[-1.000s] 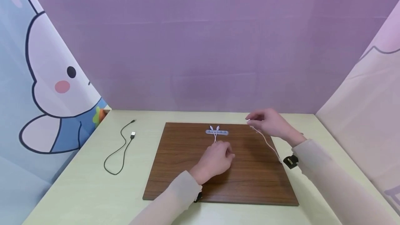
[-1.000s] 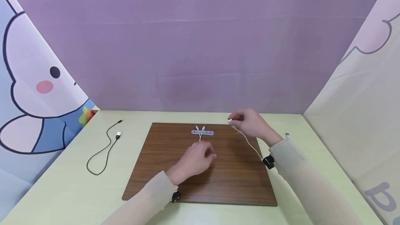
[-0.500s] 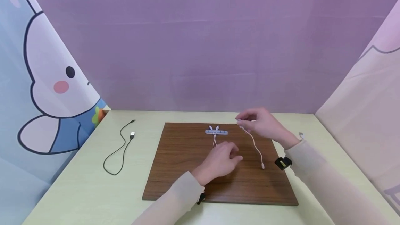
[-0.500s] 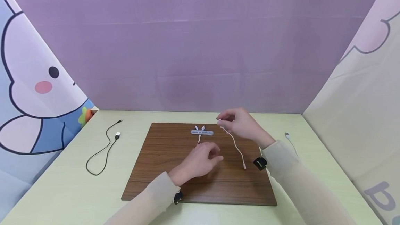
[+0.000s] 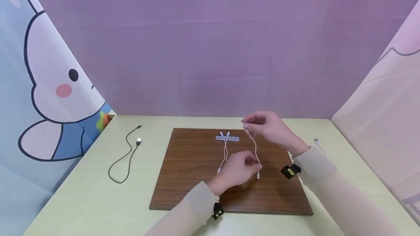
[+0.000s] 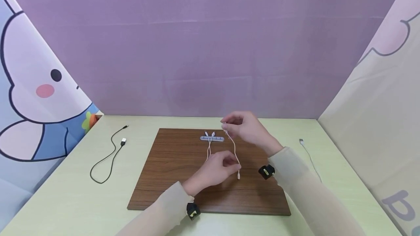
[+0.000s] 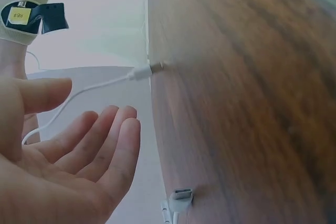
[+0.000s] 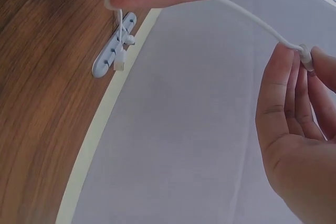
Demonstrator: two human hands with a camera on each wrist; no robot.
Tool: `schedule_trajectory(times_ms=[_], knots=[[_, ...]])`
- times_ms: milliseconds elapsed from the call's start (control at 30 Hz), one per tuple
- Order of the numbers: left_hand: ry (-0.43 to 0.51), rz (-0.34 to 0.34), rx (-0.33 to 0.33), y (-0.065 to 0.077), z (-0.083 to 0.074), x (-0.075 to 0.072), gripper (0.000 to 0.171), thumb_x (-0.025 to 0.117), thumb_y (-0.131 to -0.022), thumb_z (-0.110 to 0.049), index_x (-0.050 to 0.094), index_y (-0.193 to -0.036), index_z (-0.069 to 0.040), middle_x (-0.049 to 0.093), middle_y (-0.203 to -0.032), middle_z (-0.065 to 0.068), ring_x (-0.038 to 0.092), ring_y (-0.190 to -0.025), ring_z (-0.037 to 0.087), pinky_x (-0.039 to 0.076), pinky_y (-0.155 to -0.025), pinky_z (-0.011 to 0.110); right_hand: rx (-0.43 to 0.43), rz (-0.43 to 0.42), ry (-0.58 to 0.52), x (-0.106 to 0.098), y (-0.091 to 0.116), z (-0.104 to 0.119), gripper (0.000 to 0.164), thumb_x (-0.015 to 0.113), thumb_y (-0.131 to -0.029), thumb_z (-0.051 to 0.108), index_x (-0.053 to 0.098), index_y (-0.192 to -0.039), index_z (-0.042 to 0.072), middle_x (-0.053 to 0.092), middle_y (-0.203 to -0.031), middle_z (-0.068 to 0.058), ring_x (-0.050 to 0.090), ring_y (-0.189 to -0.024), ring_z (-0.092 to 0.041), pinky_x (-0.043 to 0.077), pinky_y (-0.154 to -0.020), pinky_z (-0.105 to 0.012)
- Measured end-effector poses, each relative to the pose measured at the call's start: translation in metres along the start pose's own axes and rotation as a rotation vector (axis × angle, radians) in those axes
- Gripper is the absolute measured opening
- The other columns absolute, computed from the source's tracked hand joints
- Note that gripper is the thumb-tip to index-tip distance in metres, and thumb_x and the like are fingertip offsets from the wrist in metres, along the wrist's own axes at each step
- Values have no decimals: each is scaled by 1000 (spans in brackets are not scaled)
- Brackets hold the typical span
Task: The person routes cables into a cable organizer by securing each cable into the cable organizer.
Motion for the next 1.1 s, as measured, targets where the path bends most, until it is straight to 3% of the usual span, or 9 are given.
schedule_trajectory(times_ms=[200, 400, 533, 767, 900, 1100], knots=[[51, 21, -22, 3, 1, 0, 8, 70, -98, -22, 69, -94, -15, 64, -79, -11, 59, -68, 5, 49, -69, 24, 40, -30, -69, 0, -7, -4, 28, 72, -96, 19, 69, -119, 2, 71, -99, -15, 69, -87, -36, 58, -82, -49], [24, 22, -16, 4, 2, -4, 6, 68, -99, -17, 69, -93, -14, 62, -77, -10, 56, -66, 6, 48, -67, 23, 35, -42, -118, 0, -15, -8, 26, 73, -94, 11, 68, -117, -1, 69, -100, -18, 70, -84, -27, 57, -83, -55], [15, 28, -19, 6, 4, -8, 6, 66, -99, -13, 69, -94, -11, 61, -75, -7, 55, -63, 8, 47, -62, 24, 45, -45, -102, -1, -19, -15, 27, 74, -93, 8, 68, -117, -2, 69, -102, -18, 70, -84, -25, 57, -84, -54], [15, 1, -48, 8, 11, -15, 6, 66, -99, -12, 67, -95, -8, 60, -74, -4, 55, -60, 10, 48, -58, 25, 62, -21, -39, -2, -27, -23, 30, 73, -93, 5, 67, -121, -3, 68, -104, -19, 70, -90, -31, 59, -82, -42], [30, -11, -79, 9, 15, -17, 6, 65, -100, -12, 67, -97, -7, 60, -71, -2, 56, -55, 12, 48, -53, 27, 72, -14, 33, -2, -31, -25, 31, 74, -93, 8, 68, -122, 0, 70, -104, -15, 71, -91, -29, 58, -85, -44], [-28, -43, -106, 9, 20, -21, 8, 66, -100, -14, 67, -98, -7, 61, -75, -5, 56, -62, 10, 48, -58, 25, 100, -4, 55, 3, -38, -28, 31, 74, -92, 9, 68, -122, 1, 70, -104, -15, 71, -94, -36, 56, -88, -47]])
Point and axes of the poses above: each hand's wrist, its own y-axis away from the middle knuckle, its own x-axis out of the palm, z = x × y, the point moved 8 cm from there along -y, towards the middle knuckle
